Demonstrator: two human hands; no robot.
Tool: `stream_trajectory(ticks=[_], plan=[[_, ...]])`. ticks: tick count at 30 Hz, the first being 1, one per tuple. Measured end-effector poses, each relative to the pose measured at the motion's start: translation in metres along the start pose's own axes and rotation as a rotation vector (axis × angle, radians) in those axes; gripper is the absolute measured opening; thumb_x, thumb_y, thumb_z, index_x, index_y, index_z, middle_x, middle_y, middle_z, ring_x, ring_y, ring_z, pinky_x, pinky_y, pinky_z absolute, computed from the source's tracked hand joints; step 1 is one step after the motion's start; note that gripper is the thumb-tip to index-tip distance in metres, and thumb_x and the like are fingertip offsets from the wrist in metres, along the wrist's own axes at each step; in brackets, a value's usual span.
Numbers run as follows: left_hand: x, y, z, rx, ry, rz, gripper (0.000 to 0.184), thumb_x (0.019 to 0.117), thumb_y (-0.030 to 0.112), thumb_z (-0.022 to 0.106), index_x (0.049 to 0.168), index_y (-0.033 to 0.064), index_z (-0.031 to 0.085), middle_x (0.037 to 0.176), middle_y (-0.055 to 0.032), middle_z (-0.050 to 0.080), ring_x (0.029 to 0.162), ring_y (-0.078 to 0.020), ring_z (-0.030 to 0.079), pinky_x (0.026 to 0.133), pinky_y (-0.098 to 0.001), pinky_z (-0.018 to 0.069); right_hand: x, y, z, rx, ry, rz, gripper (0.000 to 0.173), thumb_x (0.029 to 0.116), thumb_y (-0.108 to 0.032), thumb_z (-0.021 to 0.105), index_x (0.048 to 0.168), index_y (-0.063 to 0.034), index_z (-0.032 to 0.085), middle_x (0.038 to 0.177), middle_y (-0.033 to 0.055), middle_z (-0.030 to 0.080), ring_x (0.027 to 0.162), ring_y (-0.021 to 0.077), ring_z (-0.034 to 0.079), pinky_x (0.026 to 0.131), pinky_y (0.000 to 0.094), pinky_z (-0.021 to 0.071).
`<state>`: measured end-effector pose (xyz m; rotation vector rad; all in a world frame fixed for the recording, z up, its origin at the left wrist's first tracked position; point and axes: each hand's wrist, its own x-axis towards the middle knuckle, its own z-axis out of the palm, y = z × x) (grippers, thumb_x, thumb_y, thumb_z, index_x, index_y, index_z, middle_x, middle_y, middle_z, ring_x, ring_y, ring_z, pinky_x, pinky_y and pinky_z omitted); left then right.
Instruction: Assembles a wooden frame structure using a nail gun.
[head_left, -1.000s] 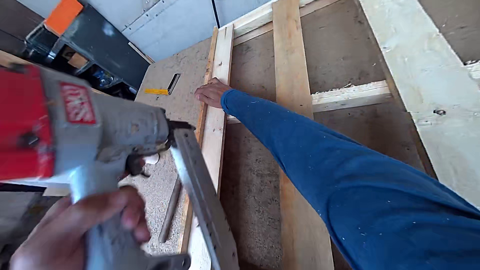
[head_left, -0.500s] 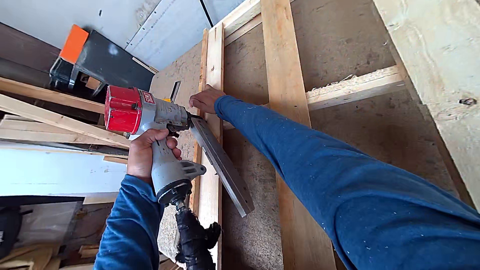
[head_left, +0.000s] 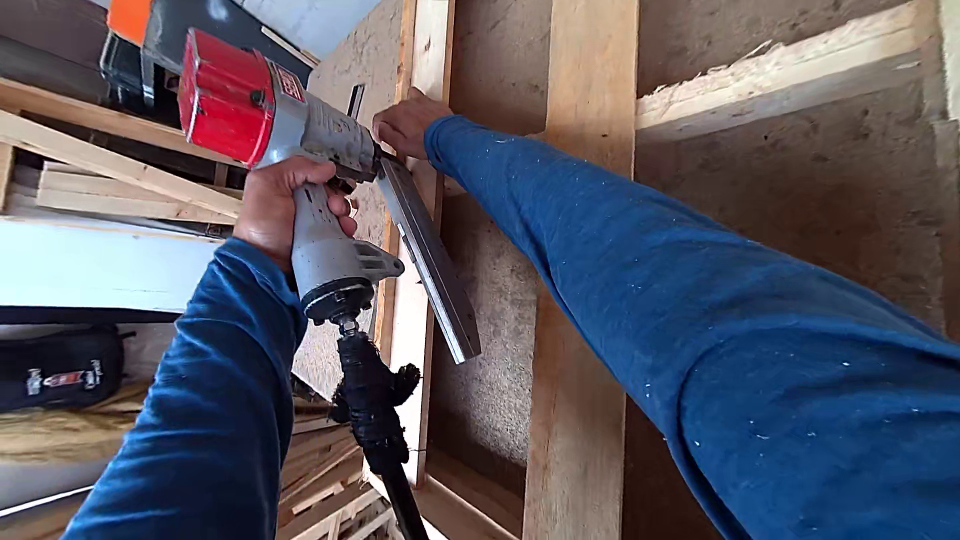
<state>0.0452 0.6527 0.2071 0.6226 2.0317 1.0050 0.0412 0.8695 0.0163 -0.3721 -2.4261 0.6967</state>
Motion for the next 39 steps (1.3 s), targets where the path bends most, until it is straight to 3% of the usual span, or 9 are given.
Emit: stream_trajectory(ticks=[4,10,13,16,23,26,35,39], plan=[[0.003,-0.001,0.002,-0.013,-0.029,-0.003,0.032,0.1047,0.032,0.037,0.093,0.0113,0.058,0.061,0.0001,0.054,0.050,-0.0119,0.058,0.050,-0.0279,0.0554,-0.003,0.000,-0.002,-0.013,-0.007,-0.006,0.049,0.1106,-0.034,0.022,0.119,-0.0111,0.065,0.110,0.0095,0.073,0.110,0.0249,0.067,0.108,0.0501,0.0353],[-0.005,-0.009,0.007,-0.048,-0.031,-0.003,0.028,0.1031,0.031,0.038,0.099,0.0103,0.057,0.063,-0.0002,0.052,0.047,-0.0117,0.055,0.046,-0.0290,0.0538,-0.002,0.004,0.000,-0.012,0.026,-0.019,0.050,0.1108,-0.035,0.023,0.115,-0.0110,0.066,0.107,0.0097,0.074,0.106,0.0255,0.068,0.108,0.0511,0.0361],[-0.011,-0.012,0.009,-0.027,0.015,0.015,0.032,0.1038,0.029,0.038,0.110,0.0059,0.060,0.063,-0.0010,0.053,0.047,-0.0125,0.056,0.045,-0.0307,0.0548,-0.004,0.002,0.000,-0.002,0.017,-0.017,0.051,0.1108,-0.037,0.021,0.118,-0.0131,0.066,0.109,0.0092,0.074,0.108,0.0255,0.069,0.108,0.0516,0.0385],[-0.016,-0.012,0.012,-0.046,0.018,0.038,0.030,0.1034,0.028,0.038,0.103,0.0078,0.059,0.061,-0.0003,0.053,0.046,-0.0122,0.057,0.045,-0.0304,0.0555,-0.004,0.003,-0.003,0.019,0.008,0.001,0.053,0.1110,-0.038,0.020,0.124,-0.0158,0.066,0.114,0.0084,0.074,0.113,0.0253,0.068,0.107,0.0517,0.0406],[-0.018,-0.013,0.018,-0.132,-0.021,0.068,0.027,0.1030,0.027,0.039,0.093,0.0090,0.057,0.061,-0.0015,0.054,0.046,-0.0129,0.058,0.045,-0.0306,0.0560,-0.007,0.006,-0.005,0.039,0.013,-0.009,0.054,0.1099,-0.040,0.019,0.116,-0.0138,0.066,0.107,0.0094,0.074,0.107,0.0262,0.069,0.101,0.0511,0.0430],[-0.018,-0.013,0.018,-0.137,-0.053,0.073,0.030,0.1036,0.029,0.037,0.098,0.0078,0.058,0.061,-0.0018,0.054,0.047,-0.0135,0.058,0.046,-0.0312,0.0561,-0.006,0.007,-0.006,0.037,0.018,-0.011,0.057,0.1094,-0.043,0.017,0.111,-0.0120,0.064,0.105,0.0110,0.073,0.107,0.0283,0.068,0.099,0.0520,0.0443],[-0.018,-0.010,0.026,-0.132,-0.018,0.030,0.029,0.1044,0.030,0.040,0.095,0.0086,0.056,0.060,-0.0011,0.052,0.046,-0.0130,0.057,0.045,-0.0300,0.0550,-0.010,0.006,-0.004,0.035,0.017,-0.021,0.056,0.1098,-0.040,0.017,0.116,-0.0117,0.065,0.109,0.0119,0.073,0.109,0.0282,0.068,0.101,0.0518,0.0426],[-0.020,-0.009,0.022,-0.156,-0.050,0.073,0.030,0.1036,0.029,0.039,0.104,0.0067,0.059,0.062,-0.0017,0.054,0.047,-0.0139,0.059,0.046,-0.0319,0.0570,-0.006,0.006,-0.008,0.063,0.034,0.002,0.061,0.1089,-0.046,0.017,0.110,-0.0100,0.065,0.105,0.0134,0.073,0.108,0.0307,0.068,0.099,0.0541,0.0454]])
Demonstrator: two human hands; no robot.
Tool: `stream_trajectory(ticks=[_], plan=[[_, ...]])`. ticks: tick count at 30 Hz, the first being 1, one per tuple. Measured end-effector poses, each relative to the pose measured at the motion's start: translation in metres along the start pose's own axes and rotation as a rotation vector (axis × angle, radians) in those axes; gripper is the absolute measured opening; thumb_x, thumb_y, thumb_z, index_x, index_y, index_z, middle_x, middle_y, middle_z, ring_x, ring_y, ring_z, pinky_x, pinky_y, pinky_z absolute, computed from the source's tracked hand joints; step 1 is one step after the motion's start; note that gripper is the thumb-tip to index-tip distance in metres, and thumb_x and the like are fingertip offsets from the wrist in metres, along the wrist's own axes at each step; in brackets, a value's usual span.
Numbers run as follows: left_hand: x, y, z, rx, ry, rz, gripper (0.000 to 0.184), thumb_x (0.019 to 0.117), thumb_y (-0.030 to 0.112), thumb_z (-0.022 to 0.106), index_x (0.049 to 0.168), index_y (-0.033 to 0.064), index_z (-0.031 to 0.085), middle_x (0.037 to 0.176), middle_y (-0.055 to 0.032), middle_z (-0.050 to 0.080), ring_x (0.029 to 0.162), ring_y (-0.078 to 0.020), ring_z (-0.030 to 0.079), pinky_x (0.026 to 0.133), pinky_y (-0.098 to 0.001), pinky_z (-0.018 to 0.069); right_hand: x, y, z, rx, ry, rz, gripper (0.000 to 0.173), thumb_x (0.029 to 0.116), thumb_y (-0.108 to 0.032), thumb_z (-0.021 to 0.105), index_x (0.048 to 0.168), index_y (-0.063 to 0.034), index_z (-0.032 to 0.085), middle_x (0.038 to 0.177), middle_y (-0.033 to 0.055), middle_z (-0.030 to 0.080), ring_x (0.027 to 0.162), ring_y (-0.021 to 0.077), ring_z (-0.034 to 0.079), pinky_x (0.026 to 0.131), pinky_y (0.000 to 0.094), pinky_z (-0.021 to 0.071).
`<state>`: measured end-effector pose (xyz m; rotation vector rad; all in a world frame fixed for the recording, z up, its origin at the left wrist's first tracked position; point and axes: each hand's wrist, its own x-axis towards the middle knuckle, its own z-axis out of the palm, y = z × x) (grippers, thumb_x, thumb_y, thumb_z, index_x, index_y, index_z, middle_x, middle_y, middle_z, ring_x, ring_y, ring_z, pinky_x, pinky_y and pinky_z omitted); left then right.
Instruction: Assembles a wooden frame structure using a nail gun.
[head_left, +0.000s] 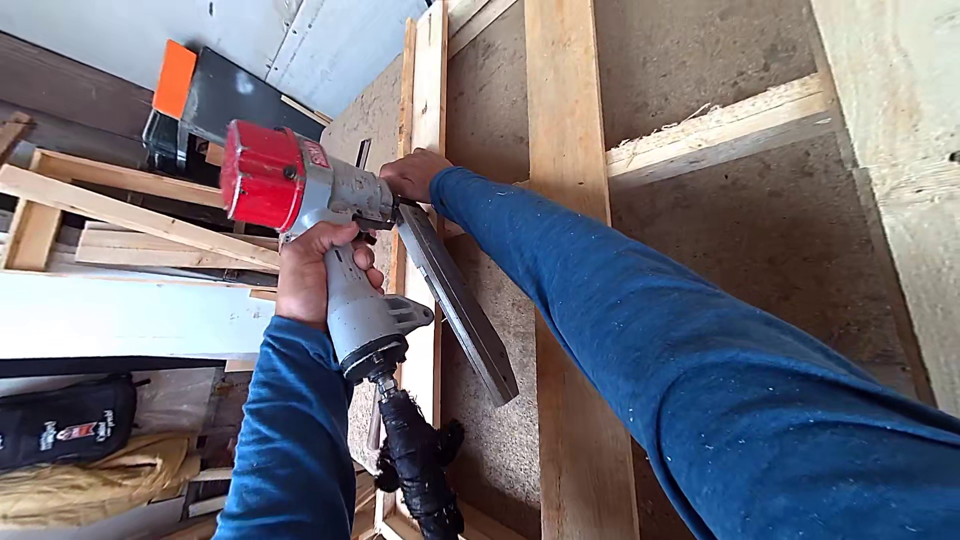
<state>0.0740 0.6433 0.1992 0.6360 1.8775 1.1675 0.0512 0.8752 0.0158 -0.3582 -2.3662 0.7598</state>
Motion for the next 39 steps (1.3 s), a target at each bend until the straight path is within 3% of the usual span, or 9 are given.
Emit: stream_trajectory(ticks=[3,8,12,18,23,26,28,32,39], plan=[[0.000,0.001,-0.004,-0.020,-0.035,0.006,0.031,0.1039,0.030,0.037,0.094,0.0095,0.058,0.061,-0.0020,0.056,0.048,-0.0146,0.059,0.048,-0.0323,0.0570,-0.006,-0.003,-0.003,0.089,-0.016,0.052,0.061,0.1095,-0.045,0.020,0.111,-0.0077,0.067,0.109,0.0167,0.072,0.111,0.0346,0.067,0.095,0.0579,0.0479],[0.004,0.006,-0.002,-0.082,-0.034,-0.043,0.036,0.1066,0.037,0.037,0.107,0.0069,0.057,0.064,-0.0029,0.053,0.048,-0.0143,0.059,0.047,-0.0310,0.0569,-0.003,-0.004,-0.008,0.009,-0.048,0.016,0.060,0.1102,-0.043,0.017,0.115,-0.0077,0.065,0.110,0.0170,0.072,0.111,0.0357,0.067,0.094,0.0577,0.0490],[-0.001,0.002,0.008,-0.017,0.035,-0.040,0.032,0.1069,0.035,0.039,0.099,0.0087,0.056,0.060,-0.0010,0.052,0.046,-0.0129,0.057,0.045,-0.0298,0.0551,-0.008,-0.005,-0.005,0.029,-0.051,0.011,0.059,0.1101,-0.040,0.016,0.118,-0.0086,0.065,0.113,0.0172,0.072,0.114,0.0361,0.066,0.096,0.0582,0.0481],[-0.036,-0.002,-0.003,0.134,0.026,0.059,0.024,0.1047,0.021,0.041,0.092,0.0093,0.058,0.060,-0.0019,0.055,0.045,-0.0135,0.056,0.044,-0.0306,0.0544,-0.034,-0.030,-0.059,0.949,-0.037,0.463,0.052,0.1129,-0.035,0.029,0.155,-0.0059,0.040,0.147,0.0190,0.057,0.136,0.0307,0.054,0.113,0.0498,0.0397],[-0.072,0.024,-0.048,0.285,-0.188,0.319,0.014,0.0976,0.017,0.050,0.096,0.0101,0.061,0.068,-0.0045,0.062,0.054,-0.0182,0.064,0.052,-0.0367,0.0607,-0.141,-0.074,-0.120,0.097,0.028,0.442,0.031,0.1044,-0.028,0.045,0.106,-0.0071,0.067,0.091,0.0129,0.069,0.087,0.0308,0.069,0.077,0.0577,0.0547],[-0.079,0.035,-0.034,0.420,0.005,0.393,0.014,0.1001,0.018,0.051,0.088,0.0168,0.056,0.064,-0.0003,0.057,0.048,-0.0148,0.059,0.046,-0.0326,0.0555,-0.220,-0.144,-0.102,-0.164,-0.185,0.476,0.025,0.0985,-0.034,0.056,0.093,-0.0124,0.069,0.079,0.0094,0.067,0.077,0.0310,0.068,0.066,0.0600,0.0534],[-0.050,0.056,-0.057,0.446,-0.399,0.343,0.012,0.0985,0.013,0.050,0.096,0.0093,0.061,0.072,-0.0062,0.062,0.053,-0.0189,0.061,0.050,-0.0380,0.0577,-0.250,-0.174,-0.072,-0.273,-0.260,0.535,0.024,0.0938,-0.037,0.060,0.093,-0.0150,0.069,0.080,0.0077,0.068,0.078,0.0302,0.069,0.065,0.0581,0.0531],[-0.049,0.062,-0.011,0.654,-0.432,0.334,0.016,0.1026,0.023,0.058,0.098,0.0077,0.062,0.061,-0.0052,0.055,0.044,-0.0182,0.056,0.042,-0.0382,0.0562,-0.265,-0.187,-0.042,-0.412,-0.092,0.557,0.024,0.0956,-0.036,0.058,0.097,-0.0151,0.069,0.084,0.0061,0.070,0.085,0.0271,0.070,0.080,0.0525,0.0547],[-0.001,0.046,0.025,0.742,-0.483,0.280,0.017,0.1031,0.023,0.059,0.099,0.0064,0.060,0.061,-0.0045,0.053,0.044,-0.0178,0.056,0.043,-0.0400,0.0573,-0.264,-0.183,-0.037,-0.480,-0.091,0.521,0.033,0.0968,-0.043,0.054,0.104,-0.0157,0.070,0.083,0.0046,0.069,0.085,0.0254,0.069,0.078,0.0494,0.0542]])
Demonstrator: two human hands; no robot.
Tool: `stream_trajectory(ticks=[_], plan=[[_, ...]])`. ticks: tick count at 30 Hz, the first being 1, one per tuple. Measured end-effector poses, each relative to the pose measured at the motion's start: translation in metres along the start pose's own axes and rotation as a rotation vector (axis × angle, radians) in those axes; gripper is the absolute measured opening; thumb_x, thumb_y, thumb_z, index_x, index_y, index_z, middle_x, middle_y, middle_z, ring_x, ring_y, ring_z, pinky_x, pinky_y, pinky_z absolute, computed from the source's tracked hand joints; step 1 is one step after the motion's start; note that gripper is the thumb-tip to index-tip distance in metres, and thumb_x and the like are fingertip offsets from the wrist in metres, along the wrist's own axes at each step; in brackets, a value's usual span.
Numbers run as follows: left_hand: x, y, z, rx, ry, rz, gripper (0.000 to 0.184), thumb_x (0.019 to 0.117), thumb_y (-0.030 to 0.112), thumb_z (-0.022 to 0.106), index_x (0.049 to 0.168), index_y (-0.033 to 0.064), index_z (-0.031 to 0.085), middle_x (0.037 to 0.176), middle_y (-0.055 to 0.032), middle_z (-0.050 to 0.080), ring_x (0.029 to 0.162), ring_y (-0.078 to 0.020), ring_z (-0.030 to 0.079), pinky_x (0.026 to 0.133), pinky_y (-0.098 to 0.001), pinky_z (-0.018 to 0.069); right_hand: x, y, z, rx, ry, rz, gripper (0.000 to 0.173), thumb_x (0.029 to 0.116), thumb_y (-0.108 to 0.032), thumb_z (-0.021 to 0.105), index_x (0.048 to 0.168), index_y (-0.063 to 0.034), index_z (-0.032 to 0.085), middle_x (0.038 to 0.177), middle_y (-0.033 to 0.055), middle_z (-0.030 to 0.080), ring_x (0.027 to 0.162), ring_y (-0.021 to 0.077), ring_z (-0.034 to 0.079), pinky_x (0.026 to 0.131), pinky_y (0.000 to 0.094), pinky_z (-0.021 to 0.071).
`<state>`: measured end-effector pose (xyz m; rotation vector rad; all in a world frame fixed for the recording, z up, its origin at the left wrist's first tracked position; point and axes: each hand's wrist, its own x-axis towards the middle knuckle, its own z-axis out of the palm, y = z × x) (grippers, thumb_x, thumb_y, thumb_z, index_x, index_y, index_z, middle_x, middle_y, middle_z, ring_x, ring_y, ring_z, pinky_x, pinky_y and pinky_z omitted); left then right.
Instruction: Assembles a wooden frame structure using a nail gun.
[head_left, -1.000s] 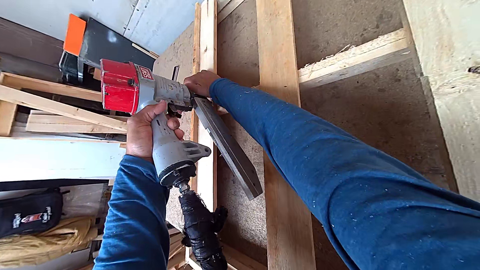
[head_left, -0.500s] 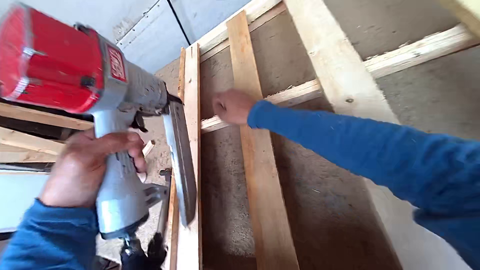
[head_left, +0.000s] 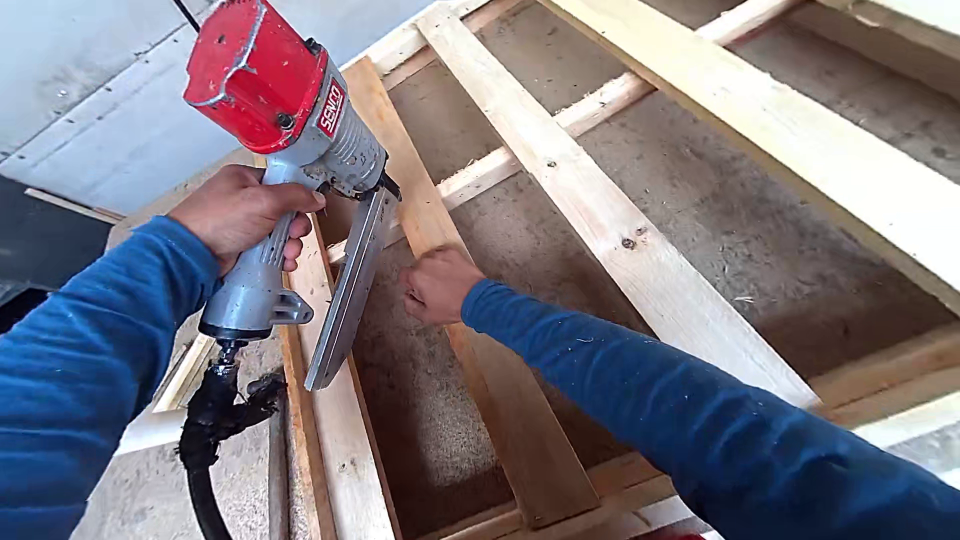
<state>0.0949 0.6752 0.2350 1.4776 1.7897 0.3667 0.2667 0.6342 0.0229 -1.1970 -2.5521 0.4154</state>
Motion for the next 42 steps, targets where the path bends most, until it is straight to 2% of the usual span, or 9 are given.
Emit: stream_trajectory(ticks=[5,18,25,30,35,40,42], plan=[[0.020,-0.012,-0.007,-0.011,-0.041,-0.042,0.016,0.1034,0.024,0.057,0.100,0.0085,0.059,0.061,-0.0031,0.052,0.043,-0.0161,0.054,0.043,-0.0386,0.0564,0.002,0.001,0.001,0.005,-0.005,-0.001,0.036,0.0969,-0.047,0.054,0.101,-0.0150,0.071,0.081,0.0045,0.069,0.083,0.0253,0.068,0.077,0.0491,0.0531],[0.028,-0.009,-0.009,0.036,-0.089,-0.033,0.019,0.1046,0.022,0.053,0.091,0.0103,0.059,0.057,-0.0031,0.048,0.040,-0.0162,0.050,0.039,-0.0367,0.0527,0.002,0.005,0.000,0.057,0.004,-0.016,0.038,0.0973,-0.049,0.054,0.097,-0.0151,0.070,0.078,0.0029,0.067,0.080,0.0238,0.067,0.076,0.0486,0.0510],[0.024,0.010,-0.002,0.098,-0.066,-0.063,0.014,0.1032,0.017,0.053,0.099,0.0072,0.061,0.057,-0.0026,0.048,0.041,-0.0153,0.052,0.040,-0.0368,0.0540,0.001,0.005,-0.002,0.061,0.000,-0.024,0.037,0.0973,-0.047,0.054,0.098,-0.0138,0.070,0.077,0.0041,0.067,0.079,0.0253,0.067,0.075,0.0499,0.0512],[0.029,0.018,0.005,0.094,-0.077,-0.062,0.016,0.1035,0.020,0.051,0.099,0.0087,0.061,0.057,-0.0007,0.047,0.041,-0.0137,0.050,0.040,-0.0352,0.0535,0.000,0.004,-0.003,0.064,-0.003,-0.028,0.038,0.0978,-0.047,0.054,0.094,-0.0128,0.068,0.076,0.0043,0.066,0.077,0.0252,0.066,0.073,0.0489,0.0500],[0.035,0.024,0.010,0.091,-0.098,-0.127,0.016,0.1032,0.020,0.051,0.098,0.0087,0.061,0.057,-0.0010,0.045,0.040,-0.0138,0.049,0.040,-0.0355,0.0526,0.000,0.005,-0.003,0.066,-0.016,-0.029,0.038,0.0980,-0.047,0.053,0.095,-0.0124,0.068,0.077,0.0048,0.066,0.078,0.0255,0.066,0.075,0.0491,0.0492],[0.032,0.037,0.013,0.065,-0.097,-0.091,0.014,0.1033,0.019,0.053,0.096,0.0092,0.059,0.057,-0.0012,0.047,0.041,-0.0140,0.050,0.040,-0.0351,0.0533,-0.001,0.005,-0.006,0.078,-0.014,-0.021,0.038,0.0979,-0.048,0.053,0.102,-0.0143,0.070,0.081,0.0042,0.068,0.083,0.0251,0.067,0.078,0.0497,0.0502],[0.034,0.037,0.014,0.050,-0.100,-0.067,0.016,0.1043,0.020,0.051,0.094,0.0102,0.058,0.057,-0.0006,0.046,0.041,-0.0135,0.049,0.040,-0.0347,0.0528,-0.002,0.006,-0.006,0.095,-0.018,-0.020,0.037,0.0983,-0.047,0.054,0.101,-0.0139,0.071,0.081,0.0043,0.068,0.083,0.0251,0.067,0.078,0.0496,0.0498]])
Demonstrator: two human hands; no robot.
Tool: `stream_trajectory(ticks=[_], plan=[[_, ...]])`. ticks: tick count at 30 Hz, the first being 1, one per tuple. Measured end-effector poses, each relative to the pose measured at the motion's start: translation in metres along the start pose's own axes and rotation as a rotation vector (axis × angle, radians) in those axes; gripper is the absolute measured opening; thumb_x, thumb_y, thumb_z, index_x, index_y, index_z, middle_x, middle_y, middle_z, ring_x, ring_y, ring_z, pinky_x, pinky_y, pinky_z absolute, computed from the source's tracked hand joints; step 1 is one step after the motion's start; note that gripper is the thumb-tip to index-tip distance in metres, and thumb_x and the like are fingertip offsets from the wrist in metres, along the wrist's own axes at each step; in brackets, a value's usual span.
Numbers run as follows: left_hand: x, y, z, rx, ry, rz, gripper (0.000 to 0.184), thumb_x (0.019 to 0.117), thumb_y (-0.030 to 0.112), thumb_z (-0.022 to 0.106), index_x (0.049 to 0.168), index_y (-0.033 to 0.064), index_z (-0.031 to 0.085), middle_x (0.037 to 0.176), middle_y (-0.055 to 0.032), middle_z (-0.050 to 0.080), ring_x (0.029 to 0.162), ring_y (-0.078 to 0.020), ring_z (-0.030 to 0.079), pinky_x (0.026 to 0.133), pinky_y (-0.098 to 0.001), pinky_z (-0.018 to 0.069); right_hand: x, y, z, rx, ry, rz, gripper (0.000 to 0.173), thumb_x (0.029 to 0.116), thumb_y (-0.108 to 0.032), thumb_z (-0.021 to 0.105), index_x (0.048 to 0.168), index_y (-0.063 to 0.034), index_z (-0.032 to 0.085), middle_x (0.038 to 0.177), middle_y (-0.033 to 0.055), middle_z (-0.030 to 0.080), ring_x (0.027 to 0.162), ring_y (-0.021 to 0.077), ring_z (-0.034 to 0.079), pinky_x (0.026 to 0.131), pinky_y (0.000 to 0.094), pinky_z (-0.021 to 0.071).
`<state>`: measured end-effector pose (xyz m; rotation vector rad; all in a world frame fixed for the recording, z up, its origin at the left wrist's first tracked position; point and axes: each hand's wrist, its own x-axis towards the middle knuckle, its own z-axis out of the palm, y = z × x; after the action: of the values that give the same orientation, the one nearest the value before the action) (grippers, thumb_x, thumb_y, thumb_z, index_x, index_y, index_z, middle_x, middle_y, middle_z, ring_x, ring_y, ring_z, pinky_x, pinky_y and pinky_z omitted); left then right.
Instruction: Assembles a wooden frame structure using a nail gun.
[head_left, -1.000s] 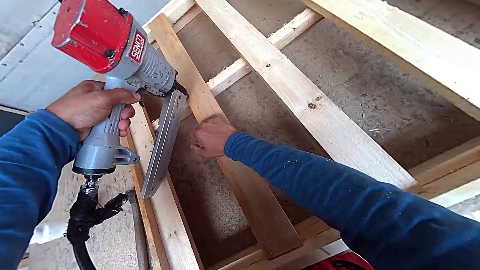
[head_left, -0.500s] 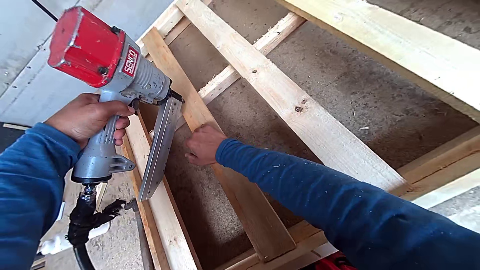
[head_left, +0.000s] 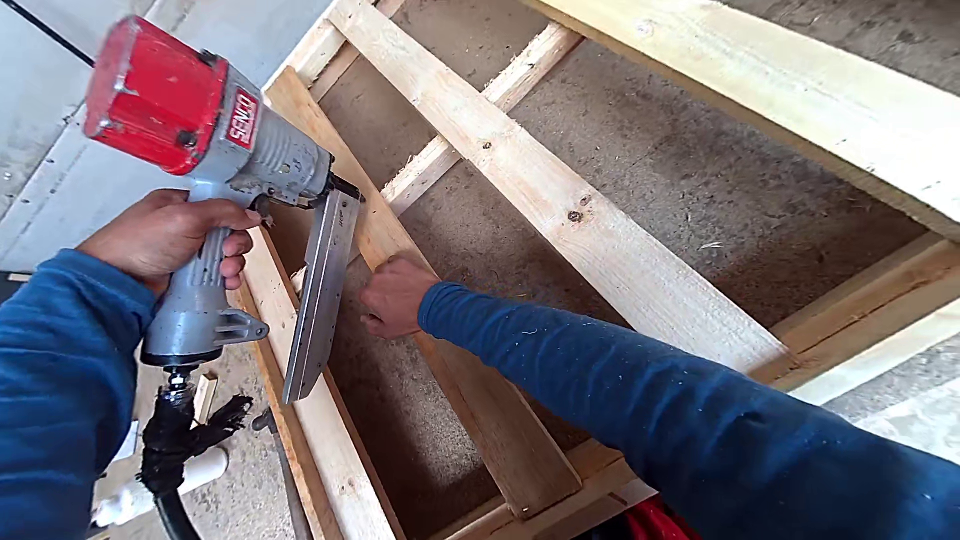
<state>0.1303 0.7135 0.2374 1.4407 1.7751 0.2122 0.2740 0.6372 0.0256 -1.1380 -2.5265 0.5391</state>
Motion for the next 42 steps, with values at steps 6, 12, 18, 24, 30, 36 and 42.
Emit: stream_trajectory(ticks=[6,12,18,24,30,36,42], plan=[[0.013,0.002,0.001,0.001,-0.028,-0.052,0.017,0.1023,0.022,0.050,0.096,0.0110,0.061,0.055,0.0004,0.043,0.038,-0.0122,0.047,0.037,-0.0336,0.0511,0.000,0.001,-0.001,0.011,-0.002,-0.013,0.039,0.0973,-0.049,0.055,0.093,-0.0126,0.069,0.078,0.0042,0.067,0.078,0.0245,0.066,0.075,0.0492,0.0488],[-0.005,0.028,0.028,0.012,0.052,-0.011,0.013,0.1035,0.018,0.055,0.098,0.0070,0.060,0.057,-0.0032,0.049,0.040,-0.0151,0.050,0.038,-0.0351,0.0515,0.001,0.001,0.002,0.117,0.024,0.035,0.039,0.0940,-0.051,0.060,0.099,-0.0145,0.072,0.086,0.0039,0.070,0.086,0.0244,0.069,0.077,0.0510,0.0534],[-0.003,0.080,0.059,-0.037,0.018,0.083,0.017,0.1046,0.021,0.054,0.094,0.0076,0.059,0.059,-0.0040,0.051,0.042,-0.0155,0.052,0.040,-0.0350,0.0531,-0.045,0.058,-0.064,0.390,0.109,0.038,0.025,0.1010,-0.032,0.062,0.100,-0.0092,0.074,0.089,0.0085,0.071,0.085,0.0250,0.070,0.078,0.0529,0.0569],[0.028,0.121,0.086,-0.024,-0.071,0.096,0.019,0.1040,0.023,0.052,0.090,0.0107,0.058,0.058,-0.0011,0.050,0.043,-0.0143,0.052,0.043,-0.0359,0.0547,-0.103,0.160,-0.104,-0.102,0.096,0.268,0.041,0.1005,-0.050,0.054,0.110,-0.0122,0.065,0.080,0.0108,0.068,0.078,0.0348,0.070,0.068,0.0584,0.0541],[0.037,0.132,0.101,0.034,-0.080,0.019,0.019,0.1037,0.020,0.050,0.090,0.0107,0.058,0.056,-0.0012,0.046,0.041,-0.0143,0.050,0.039,-0.0344,0.0520,-0.103,0.159,-0.103,-0.059,0.079,0.241,0.042,0.0981,-0.051,0.058,0.111,-0.0120,0.066,0.080,0.0094,0.068,0.078,0.0322,0.069,0.067,0.0546,0.0540],[0.030,0.146,0.111,0.075,-0.039,-0.013,0.014,0.1025,0.018,0.053,0.093,0.0092,0.058,0.056,-0.0023,0.047,0.040,-0.0151,0.051,0.039,-0.0352,0.0527,-0.103,0.157,-0.104,-0.034,0.054,0.232,0.041,0.0989,-0.049,0.056,0.111,-0.0111,0.066,0.081,0.0099,0.068,0.078,0.0322,0.069,0.066,0.0535,0.0533],[0.031,0.156,0.124,0.063,-0.028,0.013,0.016,0.1030,0.019,0.051,0.091,0.0110,0.058,0.057,-0.0010,0.047,0.041,-0.0136,0.050,0.039,-0.0330,0.0517,-0.104,0.161,-0.102,0.003,0.075,0.211,0.037,0.0986,-0.043,0.057,0.112,-0.0101,0.066,0.083,0.0094,0.068,0.079,0.0311,0.069,0.067,0.0524,0.0540]])
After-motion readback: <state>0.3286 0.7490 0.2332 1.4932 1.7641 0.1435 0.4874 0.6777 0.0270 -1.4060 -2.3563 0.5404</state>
